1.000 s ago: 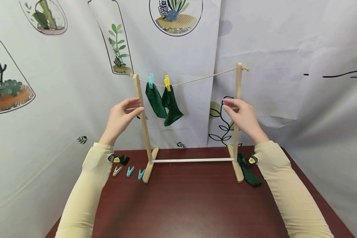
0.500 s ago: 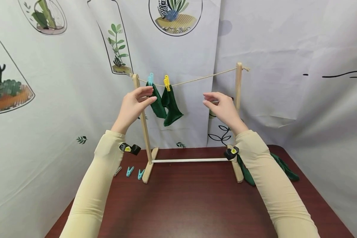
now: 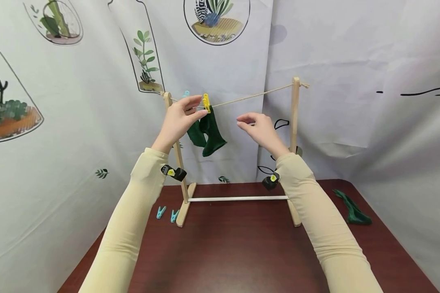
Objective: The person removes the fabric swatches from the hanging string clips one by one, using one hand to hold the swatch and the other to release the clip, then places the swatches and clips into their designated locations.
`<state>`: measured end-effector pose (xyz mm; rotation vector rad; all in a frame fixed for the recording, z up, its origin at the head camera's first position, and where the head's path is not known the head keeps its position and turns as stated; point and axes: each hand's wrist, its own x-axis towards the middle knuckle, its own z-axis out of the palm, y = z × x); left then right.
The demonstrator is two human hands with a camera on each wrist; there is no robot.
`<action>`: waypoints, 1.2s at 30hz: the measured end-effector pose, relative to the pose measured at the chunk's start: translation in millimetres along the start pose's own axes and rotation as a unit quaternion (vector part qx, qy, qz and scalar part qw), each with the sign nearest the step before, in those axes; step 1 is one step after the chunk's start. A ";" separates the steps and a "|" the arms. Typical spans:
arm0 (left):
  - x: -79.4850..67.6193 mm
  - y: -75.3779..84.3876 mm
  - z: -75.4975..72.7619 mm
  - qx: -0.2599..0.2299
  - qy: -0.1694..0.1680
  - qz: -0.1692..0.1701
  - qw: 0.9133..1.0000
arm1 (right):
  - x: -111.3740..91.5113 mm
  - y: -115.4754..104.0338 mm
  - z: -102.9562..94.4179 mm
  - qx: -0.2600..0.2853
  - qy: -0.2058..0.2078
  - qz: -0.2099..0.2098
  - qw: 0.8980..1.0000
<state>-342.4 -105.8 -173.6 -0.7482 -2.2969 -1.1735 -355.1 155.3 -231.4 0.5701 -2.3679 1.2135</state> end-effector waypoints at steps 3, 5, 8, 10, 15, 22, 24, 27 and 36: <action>6.5 1.9 4.8 0.004 0.000 0.001 1.000 | 4.1 1.4 2.4 0.000 -0.017 0.010 1.000; 10.4 2.4 7.4 0.002 0.003 0.001 1.000 | 7.1 1.4 5.5 0.003 -0.028 0.015 0.999; 14.3 2.4 8.8 -0.003 0.005 0.000 1.000 | 11.9 -0.4 12.4 0.010 -0.033 0.016 0.999; 16.3 2.3 9.1 -0.006 0.006 -0.003 1.000 | 15.0 -1.8 16.8 0.014 -0.030 0.015 0.999; 21.6 0.3 8.5 -0.011 0.005 -0.016 1.000 | 21.3 -2.8 26.4 0.026 -0.025 0.019 0.999; 27.1 -0.8 6.5 -0.015 -0.007 -0.027 0.999 | 26.6 -3.5 42.7 0.043 -0.042 0.018 0.998; 28.1 0.4 7.2 -0.012 -0.009 -0.032 0.999 | 27.8 -4.6 46.4 0.047 -0.041 0.018 0.998; 29.1 1.2 8.3 -0.009 -0.012 -0.038 0.999 | 30.2 -6.0 50.8 0.053 -0.037 0.020 0.998; 29.8 -0.2 10.0 -0.005 -0.009 -0.035 0.999 | 34.7 -6.4 59.2 0.070 -0.037 0.029 0.996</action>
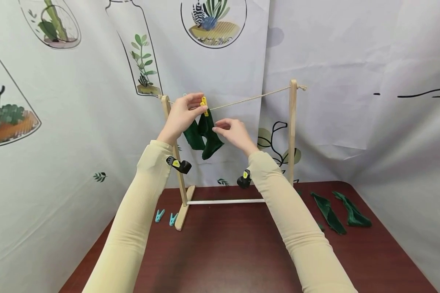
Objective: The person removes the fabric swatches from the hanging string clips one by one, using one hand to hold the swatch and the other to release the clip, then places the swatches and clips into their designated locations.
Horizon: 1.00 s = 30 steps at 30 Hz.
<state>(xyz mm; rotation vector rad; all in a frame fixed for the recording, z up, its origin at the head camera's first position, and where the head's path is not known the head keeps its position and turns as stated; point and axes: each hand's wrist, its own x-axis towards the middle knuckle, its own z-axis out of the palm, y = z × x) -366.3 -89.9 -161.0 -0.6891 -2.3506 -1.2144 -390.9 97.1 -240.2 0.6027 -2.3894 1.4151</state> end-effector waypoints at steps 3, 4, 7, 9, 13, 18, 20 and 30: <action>-0.1 -0.5 0.4 -0.001 0.003 0.004 1.000 | -0.2 0.3 2.8 -0.003 -0.005 0.005 1.000; -0.1 -0.8 0.5 0.001 0.003 0.005 1.000 | -0.3 0.3 3.5 -0.004 -0.006 0.007 1.000; 0.5 -1.5 1.1 0.003 0.005 0.008 1.000 | -0.3 0.2 6.0 -0.005 -0.006 0.007 1.000; 0.9 -1.9 1.4 0.005 0.007 0.009 1.000 | -0.2 0.2 7.6 -0.006 -0.004 0.006 1.000; 1.8 -1.9 1.3 0.006 0.010 0.006 1.000 | 0.4 0.1 9.9 -0.002 0.005 -0.002 1.000; 2.0 -0.7 0.7 0.009 0.013 0.011 1.000 | 0.0 -1.6 10.1 -0.003 0.013 -0.009 1.000; 1.5 -0.5 0.4 0.012 0.015 0.014 1.000 | -0.3 -2.4 10.4 -0.005 0.013 -0.010 1.000; 0.9 -0.9 0.0 0.005 0.035 0.028 0.999 | -1.1 -2.3 11.2 0.004 0.008 -0.010 1.000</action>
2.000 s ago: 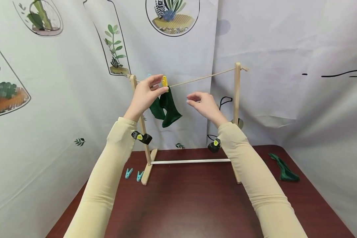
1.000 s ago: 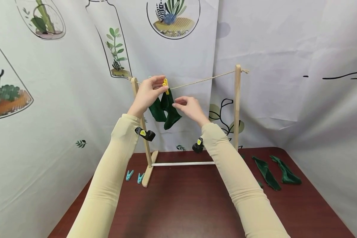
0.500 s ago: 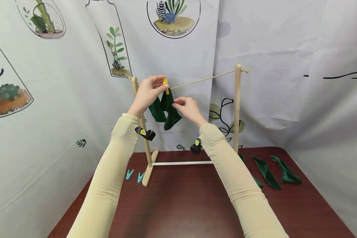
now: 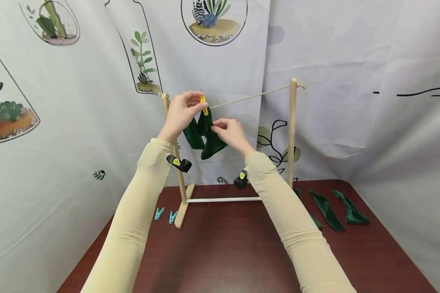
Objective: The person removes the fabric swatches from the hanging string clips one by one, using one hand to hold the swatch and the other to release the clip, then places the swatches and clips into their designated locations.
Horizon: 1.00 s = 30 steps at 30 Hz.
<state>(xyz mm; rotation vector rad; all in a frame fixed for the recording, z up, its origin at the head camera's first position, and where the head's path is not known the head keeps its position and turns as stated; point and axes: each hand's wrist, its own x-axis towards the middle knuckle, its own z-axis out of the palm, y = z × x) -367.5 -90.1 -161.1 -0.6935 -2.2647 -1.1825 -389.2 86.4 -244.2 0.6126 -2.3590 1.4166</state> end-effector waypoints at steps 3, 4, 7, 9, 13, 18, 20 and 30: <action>0.4 1.7 0.5 0.000 0.013 0.003 1.000 | -0.2 0.3 -1.2 0.009 0.000 0.002 1.000; 0.2 2.5 0.6 0.001 0.018 0.005 1.000 | -0.4 0.3 -1.6 0.013 0.000 0.003 1.000; -0.7 4.4 1.1 0.003 0.031 0.005 1.000 | -1.4 0.2 -2.2 0.020 0.001 0.007 1.000; -1.6 5.4 2.0 0.002 0.040 0.009 0.999 | -2.5 -0.2 -2.5 0.024 0.003 0.009 1.000; -3.7 6.8 3.4 0.000 0.052 0.019 0.998 | -5.4 -2.0 -3.0 0.033 0.005 0.011 0.999; -2.8 8.1 3.0 -0.006 0.064 0.034 0.997 | -6.5 -1.9 -6.3 0.054 0.011 0.010 0.998; -2.9 8.7 2.5 -0.011 0.068 0.036 0.997 | -7.0 -1.4 -7.8 0.057 0.013 0.010 0.998; -4.3 14.0 -1.1 -0.025 0.081 0.038 0.996 | -13.0 2.6 -14.8 0.059 0.004 0.027 0.998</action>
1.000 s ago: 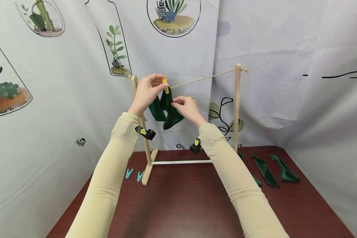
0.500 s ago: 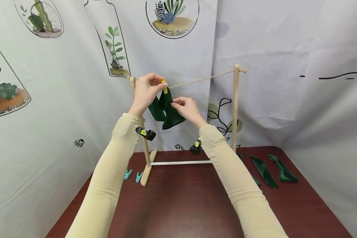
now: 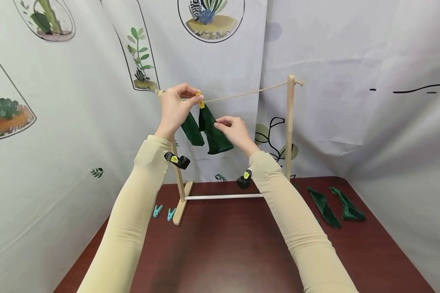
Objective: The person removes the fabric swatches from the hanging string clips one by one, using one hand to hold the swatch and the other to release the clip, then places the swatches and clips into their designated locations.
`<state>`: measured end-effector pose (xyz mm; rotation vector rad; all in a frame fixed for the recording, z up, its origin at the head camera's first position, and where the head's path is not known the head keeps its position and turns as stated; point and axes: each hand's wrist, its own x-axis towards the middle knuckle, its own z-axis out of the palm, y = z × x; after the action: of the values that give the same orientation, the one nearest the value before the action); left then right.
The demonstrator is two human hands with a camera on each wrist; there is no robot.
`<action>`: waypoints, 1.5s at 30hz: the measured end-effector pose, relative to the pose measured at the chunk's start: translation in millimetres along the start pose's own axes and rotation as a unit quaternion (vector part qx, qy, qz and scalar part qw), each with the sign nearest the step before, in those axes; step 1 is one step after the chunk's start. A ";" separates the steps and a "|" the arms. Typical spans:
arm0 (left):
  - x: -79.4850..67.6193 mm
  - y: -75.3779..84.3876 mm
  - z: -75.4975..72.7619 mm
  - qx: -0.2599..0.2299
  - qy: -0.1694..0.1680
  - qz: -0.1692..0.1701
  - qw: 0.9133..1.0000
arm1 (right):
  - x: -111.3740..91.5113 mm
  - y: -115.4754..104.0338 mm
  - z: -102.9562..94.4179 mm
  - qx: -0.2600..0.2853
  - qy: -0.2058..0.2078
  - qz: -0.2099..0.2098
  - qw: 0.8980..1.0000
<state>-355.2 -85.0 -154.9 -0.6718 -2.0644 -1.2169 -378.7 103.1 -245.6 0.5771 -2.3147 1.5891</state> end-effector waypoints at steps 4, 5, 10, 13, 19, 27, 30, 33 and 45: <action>0.6 5.4 -5.3 0.013 0.013 0.001 1.000 | -5.5 2.3 -4.4 -0.003 -0.003 -0.005 1.000; 0.5 6.5 -7.0 0.015 0.015 0.001 1.000 | -7.2 3.1 -5.4 -0.005 -0.003 -0.006 1.000; -4.0 9.7 -13.6 0.001 0.014 0.009 1.000 | -19.5 8.3 -11.0 -0.036 -0.007 -0.003 0.999; -8.0 9.9 -18.8 -0.001 0.016 0.019 1.000 | -28.2 10.5 -17.0 -0.051 -0.012 -0.005 0.999; -17.3 6.7 -40.2 0.004 0.033 0.028 0.999 | -42.4 13.2 -36.3 -0.052 -0.002 -0.002 0.999; -32.7 -7.0 -82.7 0.034 0.071 0.004 0.997 | -64.8 17.5 -75.6 -0.082 0.021 0.023 0.996; -39.7 -12.1 -97.6 0.049 0.080 -0.003 0.996 | -74.9 16.3 -91.2 -0.085 0.034 0.033 0.995; -47.2 -16.4 -111.3 0.055 0.086 -0.013 0.995 | -86.2 13.0 -106.4 -0.091 0.049 0.042 0.994; -83.4 -34.0 -161.3 0.086 0.120 -0.045 0.988 | -133.3 12.5 -169.9 -0.140 0.102 0.073 0.982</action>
<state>-280.5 -252.5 -176.9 -0.3381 -1.9844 -1.0945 -266.8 288.1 -253.2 0.1733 -2.4068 1.2771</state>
